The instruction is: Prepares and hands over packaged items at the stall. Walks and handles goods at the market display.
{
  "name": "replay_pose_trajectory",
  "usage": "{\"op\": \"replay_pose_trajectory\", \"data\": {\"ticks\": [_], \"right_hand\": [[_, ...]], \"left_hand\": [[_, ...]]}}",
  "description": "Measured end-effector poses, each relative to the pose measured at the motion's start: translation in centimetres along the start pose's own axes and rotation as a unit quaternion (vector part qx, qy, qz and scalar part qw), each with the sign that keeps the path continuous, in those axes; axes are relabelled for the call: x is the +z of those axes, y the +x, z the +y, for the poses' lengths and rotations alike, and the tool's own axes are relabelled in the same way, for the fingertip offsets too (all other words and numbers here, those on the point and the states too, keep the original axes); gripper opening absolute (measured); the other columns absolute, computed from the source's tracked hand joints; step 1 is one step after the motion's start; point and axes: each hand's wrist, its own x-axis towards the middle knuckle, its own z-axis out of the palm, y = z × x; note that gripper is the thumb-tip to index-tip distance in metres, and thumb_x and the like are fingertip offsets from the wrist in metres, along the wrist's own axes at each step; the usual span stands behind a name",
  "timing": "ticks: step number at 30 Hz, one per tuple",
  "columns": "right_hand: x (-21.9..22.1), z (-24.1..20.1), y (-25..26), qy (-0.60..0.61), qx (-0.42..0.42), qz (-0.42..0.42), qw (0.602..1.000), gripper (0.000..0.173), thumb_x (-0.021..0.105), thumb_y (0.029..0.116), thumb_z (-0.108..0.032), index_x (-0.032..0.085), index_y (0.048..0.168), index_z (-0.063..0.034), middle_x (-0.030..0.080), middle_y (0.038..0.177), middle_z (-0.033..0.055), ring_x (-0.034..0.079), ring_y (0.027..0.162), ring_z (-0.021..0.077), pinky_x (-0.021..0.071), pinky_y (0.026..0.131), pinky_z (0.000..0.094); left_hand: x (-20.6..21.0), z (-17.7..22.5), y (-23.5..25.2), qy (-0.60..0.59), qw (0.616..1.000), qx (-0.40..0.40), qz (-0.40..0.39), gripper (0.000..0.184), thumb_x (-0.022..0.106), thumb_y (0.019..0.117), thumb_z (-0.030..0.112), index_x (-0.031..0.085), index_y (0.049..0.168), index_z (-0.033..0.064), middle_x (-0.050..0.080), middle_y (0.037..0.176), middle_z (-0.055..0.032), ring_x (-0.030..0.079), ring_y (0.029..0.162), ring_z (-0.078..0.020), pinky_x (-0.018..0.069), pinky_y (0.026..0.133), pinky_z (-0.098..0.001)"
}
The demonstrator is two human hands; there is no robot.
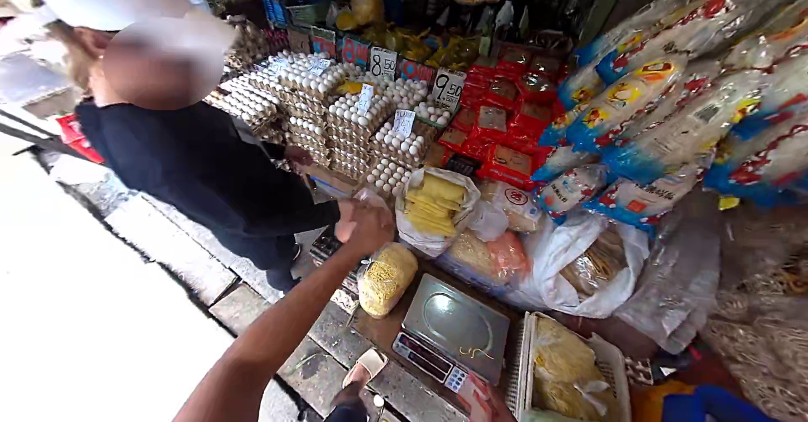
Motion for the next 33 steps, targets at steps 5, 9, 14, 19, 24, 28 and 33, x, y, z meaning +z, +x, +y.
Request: {"op": "replay_pose_trajectory", "data": {"ticks": [5,9,14,19,24,28,33], "right_hand": [[11.6,2.5,-3.1,0.026,0.058,-0.109,0.992,0.040,0.042,0.1066,-0.046,0.065,0.111,-0.0138,0.065,0.072,0.0031,0.053,0.046,0.0105,0.0427,0.036,0.0277],[22.8,8.2,-6.3,0.033,0.101,-0.161,0.981,0.036,0.044,0.1063,-0.041,0.062,0.109,-0.0105,0.063,0.075,0.0053,0.053,0.050,0.0122,0.0457,0.042,0.0295],[35.5,16.7,-11.6,-0.009,0.115,-0.254,0.960,0.045,0.045,0.1080,-0.043,0.062,0.125,-0.0046,0.070,0.100,0.0138,0.068,0.081,0.0208,0.0584,0.069,0.0387],[51.3,24.3,-14.8,-0.131,0.207,-0.359,0.901,0.057,0.033,0.1074,-0.057,0.063,0.113,-0.0088,0.062,0.075,0.0060,0.057,0.057,0.0146,0.0512,0.052,0.0346],[69.2,31.8,-19.7,-0.202,0.238,-0.430,0.847,0.059,0.038,0.1084,-0.053,0.059,0.135,-0.0043,0.070,0.117,0.0155,0.069,0.103,0.0254,0.0583,0.088,0.0467],[79.4,35.7,-23.5,-0.234,0.249,-0.489,0.802,0.057,0.036,0.1093,-0.051,0.063,0.133,-0.0065,0.072,0.119,0.0134,0.070,0.107,0.0245,0.0585,0.090,0.0454],[90.7,37.2,-23.5,-0.181,0.353,-0.521,0.756,0.065,0.030,0.1075,-0.059,0.059,0.137,-0.0084,0.071,0.122,0.0145,0.069,0.109,0.0271,0.0585,0.091,0.0477]], "left_hand": [[3.7,0.2,-23.3,-0.109,0.961,-0.049,-0.251,0.069,0.067,0.0969,0.048,0.051,0.145,0.0006,0.061,0.135,-0.0239,0.062,0.122,-0.0352,0.0466,0.108,-0.0565],[3.6,-6.8,-34.7,-0.259,0.911,-0.230,-0.223,0.088,0.069,0.0925,0.056,0.035,0.155,0.0036,0.060,0.133,-0.0245,0.066,0.110,-0.0372,0.0547,0.093,-0.0563],[-2.9,-14.5,-40.1,-0.316,0.916,-0.249,0.008,0.088,0.077,0.0827,0.062,0.046,0.149,0.0136,0.046,0.146,-0.0211,0.063,0.113,-0.0305,0.0595,0.082,-0.0480],[-12.9,-23.3,-44.4,-0.262,0.928,-0.190,0.182,0.109,0.087,0.0710,0.058,0.039,0.154,0.0068,0.035,0.154,-0.0265,0.058,0.121,-0.0309,0.0549,0.097,-0.0460],[-24.8,-34.4,-45.6,-0.255,0.838,-0.232,0.422,0.054,0.073,0.0934,0.037,0.061,0.133,0.0026,0.060,0.131,-0.0167,0.069,0.097,-0.0217,0.0615,0.084,-0.0406],[-34.8,-41.0,-45.4,-0.201,0.790,-0.221,0.535,0.037,0.071,0.0951,0.024,0.061,0.122,0.0004,0.070,0.109,-0.0092,0.070,0.098,-0.0172,0.0611,0.090,-0.0398],[-44.9,-47.0,-43.2,-0.241,0.755,-0.214,0.571,0.022,0.071,0.0970,0.019,0.071,0.105,-0.0011,0.075,0.092,-0.0110,0.074,0.085,-0.0211,0.0629,0.082,-0.0427]]}}
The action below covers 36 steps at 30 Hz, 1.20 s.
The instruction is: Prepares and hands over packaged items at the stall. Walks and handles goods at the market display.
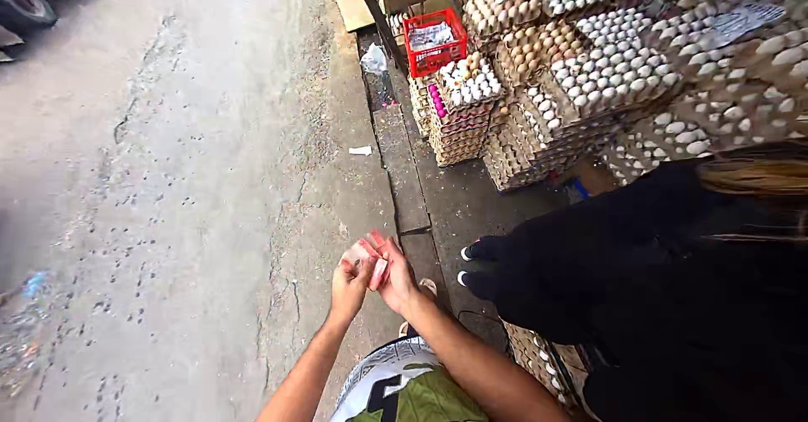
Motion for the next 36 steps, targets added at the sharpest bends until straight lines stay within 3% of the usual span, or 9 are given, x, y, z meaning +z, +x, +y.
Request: {"op": "replay_pose_trajectory", "data": {"ticks": [5,10,13,15,17,19,25,31,36], "right_hand": [[1.1,-8.0,11.2,-0.061,0.040,-0.019,0.997,0.080,0.016,0.1025,-0.072,0.064,0.119,-0.0101,0.068,0.086,0.0083,0.061,0.064,0.0153,0.0505,0.056,0.0300],[4.1,-16.3,22.3,-0.079,0.045,-0.086,0.992,0.087,0.012,0.0982,-0.078,0.065,0.123,-0.0139,0.067,0.086,0.0071,0.064,0.069,0.0175,0.0560,0.062,0.0327],[4.8,-20.3,26.0,-0.113,0.059,-0.099,0.987,0.076,0.023,0.1009,-0.075,0.064,0.125,-0.0149,0.065,0.080,0.0031,0.059,0.061,0.0123,0.0515,0.054,0.0279],[3.6,-23.4,28.6,-0.241,0.028,-0.090,0.966,0.053,0.038,0.1068,-0.057,0.066,0.117,-0.0133,0.049,0.066,-0.0054,0.042,0.047,0.0054,0.0385,0.043,0.0221],[0.2,-26.3,31.9,-0.445,-0.016,0.001,0.896,0.041,0.055,0.1037,-0.046,0.071,0.106,-0.0089,0.055,0.071,0.0035,0.049,0.057,0.0141,0.0435,0.052,0.0330],[-4.4,-28.7,34.6,-0.563,0.003,0.095,0.821,0.038,0.064,0.0971,-0.039,0.072,0.111,-0.0044,0.072,0.103,0.0166,0.069,0.096,0.0296,0.0551,0.087,0.0554],[-11.0,-38.6,30.6,-0.498,-0.073,0.386,0.773,0.027,0.057,0.0954,-0.009,0.069,0.119,-0.0043,0.069,0.117,0.0171,0.067,0.110,0.0305,0.0539,0.097,0.0528],[-14.3,-42.6,23.8,-0.216,-0.184,0.559,0.779,0.034,0.069,0.0936,-0.015,0.064,0.124,-0.0021,0.071,0.112,0.0151,0.073,0.094,0.0256,0.0622,0.088,0.0463],[-17.9,-45.6,21.4,0.002,-0.294,0.515,0.805,0.025,0.072,0.0933,-0.008,0.066,0.114,0.0047,0.073,0.108,0.0171,0.074,0.095,0.0266,0.0623,0.089,0.0424]], "left_hand": [[0.6,0.8,13.3,-0.154,0.982,-0.085,0.073,0.018,0.066,0.1003,0.016,0.066,0.105,-0.0013,0.073,0.093,-0.0138,0.072,0.085,-0.0238,0.0606,0.081,-0.0455],[-1.1,3.9,25.4,-0.185,0.977,-0.057,0.085,0.030,0.064,0.1014,0.015,0.059,0.127,-0.0007,0.071,0.115,-0.0213,0.071,0.104,-0.0329,0.0584,0.093,-0.0515],[-2.5,3.0,30.4,-0.157,0.982,-0.048,0.096,0.032,0.065,0.0993,0.008,0.054,0.125,-0.0080,0.071,0.110,-0.0253,0.072,0.099,-0.0373,0.0591,0.092,-0.0558],[-1.6,1.3,34.7,-0.110,0.985,-0.069,0.109,0.028,0.065,0.0990,0.008,0.054,0.122,-0.0044,0.072,0.099,-0.0165,0.074,0.087,-0.0288,0.0632,0.082,-0.0495],[0.8,-1.3,39.2,-0.066,0.989,-0.097,0.094,0.022,0.064,0.0994,0.008,0.056,0.118,-0.0006,0.072,0.090,-0.0072,0.073,0.077,-0.0192,0.0645,0.072,-0.0412],[3.5,-3.8,43.8,-0.022,0.991,-0.129,0.024,0.025,0.062,0.1008,0.010,0.054,0.121,-0.0015,0.070,0.089,-0.0047,0.071,0.075,-0.0141,0.0634,0.071,-0.0372],[16.8,-2.2,58.3,0.046,0.905,-0.104,-0.410,0.060,0.054,0.0976,-0.003,0.027,0.150,-0.0088,0.067,0.119,-0.0182,0.072,0.101,-0.0185,0.0615,0.092,-0.0410],[34.6,0.3,68.1,0.022,0.709,0.145,-0.690,0.018,0.060,0.0912,-0.005,0.073,0.102,0.0026,0.071,0.117,-0.0111,0.066,0.115,-0.0234,0.0548,0.102,-0.0448],[47.1,1.1,65.4,-0.031,0.721,0.174,-0.670,0.015,0.067,0.0899,0.008,0.080,0.089,0.0143,0.071,0.115,-0.0086,0.063,0.116,-0.0233,0.0532,0.102,-0.0415]]}}
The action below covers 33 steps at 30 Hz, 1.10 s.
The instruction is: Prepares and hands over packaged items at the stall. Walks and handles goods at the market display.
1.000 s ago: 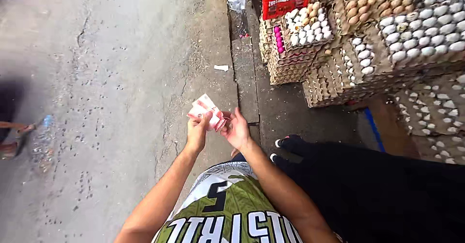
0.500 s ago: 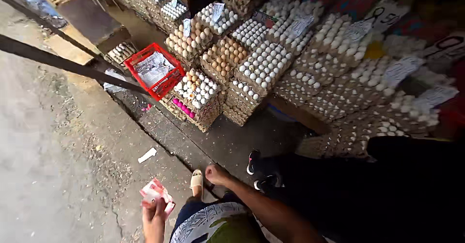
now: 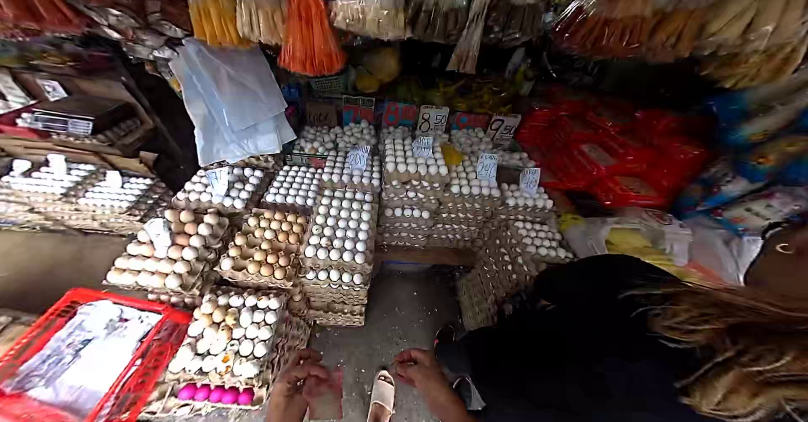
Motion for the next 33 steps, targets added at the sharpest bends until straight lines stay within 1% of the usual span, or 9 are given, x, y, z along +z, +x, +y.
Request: {"op": "replay_pose_trajectory", "data": {"ticks": [5,11,16,18,21,23,26,28,33], "right_hand": [[0.5,-7.5,5.1,0.146,-0.047,-0.167,0.974,0.024,0.062,0.0964,-0.005,0.068,0.119,0.0003,0.067,0.131,0.0144,0.066,0.117,0.0300,0.0576,0.096,0.0501],[3.2,-14.8,12.7,0.064,-0.047,-0.313,0.946,0.020,0.065,0.0975,-0.009,0.067,0.115,-0.0002,0.071,0.108,0.0119,0.070,0.096,0.0229,0.0596,0.090,0.0440],[4.8,-17.6,17.8,0.095,-0.065,-0.246,0.962,0.021,0.064,0.0975,-0.009,0.067,0.116,0.0009,0.071,0.103,0.0122,0.069,0.088,0.0197,0.0595,0.080,0.0394],[3.5,-18.6,20.0,0.091,-0.087,-0.226,0.966,0.021,0.063,0.0988,-0.009,0.068,0.117,0.0016,0.072,0.103,0.0129,0.069,0.086,0.0196,0.0602,0.078,0.0386],[-0.8,-20.7,22.5,0.072,-0.103,-0.132,0.983,0.023,0.063,0.0986,-0.009,0.067,0.118,0.0031,0.071,0.100,0.0124,0.067,0.079,0.0173,0.0595,0.070,0.0346],[-5.5,-22.3,24.1,0.070,-0.102,-0.017,0.992,0.022,0.064,0.0982,-0.007,0.067,0.118,0.0033,0.072,0.101,0.0126,0.068,0.082,0.0177,0.0599,0.073,0.0343],[-13.4,-24.0,26.4,0.144,-0.135,0.134,0.971,0.019,0.060,0.0979,0.000,0.066,0.116,0.0008,0.071,0.104,0.0127,0.069,0.088,0.0204,0.0608,0.080,0.0389],[-18.6,-25.1,27.2,0.195,-0.155,0.195,0.949,0.020,0.058,0.0993,-0.005,0.066,0.117,-0.0092,0.070,0.106,0.0083,0.068,0.086,0.0183,0.0603,0.074,0.0364],[-30.7,-30.0,30.7,0.251,-0.206,0.353,0.877,0.009,0.056,0.1029,-0.012,0.059,0.110,-0.0178,0.068,0.100,0.0024,0.068,0.083,0.0164,0.0602,0.072,0.0364]], "left_hand": [[7.0,-0.8,7.3,0.005,0.992,-0.023,0.120,0.017,0.065,0.0850,0.005,0.079,0.080,0.0152,0.068,0.100,-0.0043,0.061,0.103,-0.0167,0.0526,0.092,-0.0356],[7.2,-1.5,16.5,0.031,0.982,0.068,0.171,0.012,0.071,0.0861,0.015,0.077,0.079,0.0222,0.065,0.099,0.0001,0.060,0.098,-0.0132,0.0527,0.088,-0.0310],[6.9,-1.6,23.2,0.070,0.970,0.084,0.219,0.015,0.067,0.0894,0.014,0.079,0.087,0.0229,0.063,0.096,0.0022,0.059,0.094,-0.0107,0.0518,0.083,-0.0273],[8.1,-2.1,25.8,0.022,0.976,0.077,0.200,0.017,0.064,0.0950,0.010,0.075,0.108,0.0104,0.065,0.101,-0.0044,0.065,0.092,-0.0155,0.0601,0.079,-0.0315],[9.8,-3.0,28.9,-0.056,0.991,0.035,0.120,0.042,0.062,0.0993,0.012,0.050,0.137,-0.0016,0.066,0.113,-0.0127,0.068,0.095,-0.0238,0.0621,0.079,-0.0405],[10.5,-4.9,31.1,-0.004,0.997,0.023,0.078,0.037,0.062,0.0995,0.017,0.057,0.130,-0.0027,0.063,0.121,-0.0148,0.067,0.101,-0.0229,0.0617,0.083,-0.0396],[10.7,-8.8,33.8,0.161,0.986,-0.018,0.033,0.037,0.064,0.0973,0.027,0.067,0.128,0.0065,0.060,0.135,-0.0171,0.057,0.126,-0.0283,0.0504,0.105,-0.0473],[10.9,-11.1,34.6,0.205,0.977,-0.053,0.020,0.042,0.063,0.0975,0.032,0.065,0.133,0.0091,0.056,0.142,-0.0187,0.052,0.132,-0.0361,0.0438,0.108,-0.0584],[13.0,-12.6,38.7,0.207,0.973,-0.102,0.015,0.048,0.064,0.0971,0.034,0.061,0.136,0.0074,0.048,0.149,-0.0235,0.047,0.137,-0.0395,0.0430,0.110,-0.0557]]}}
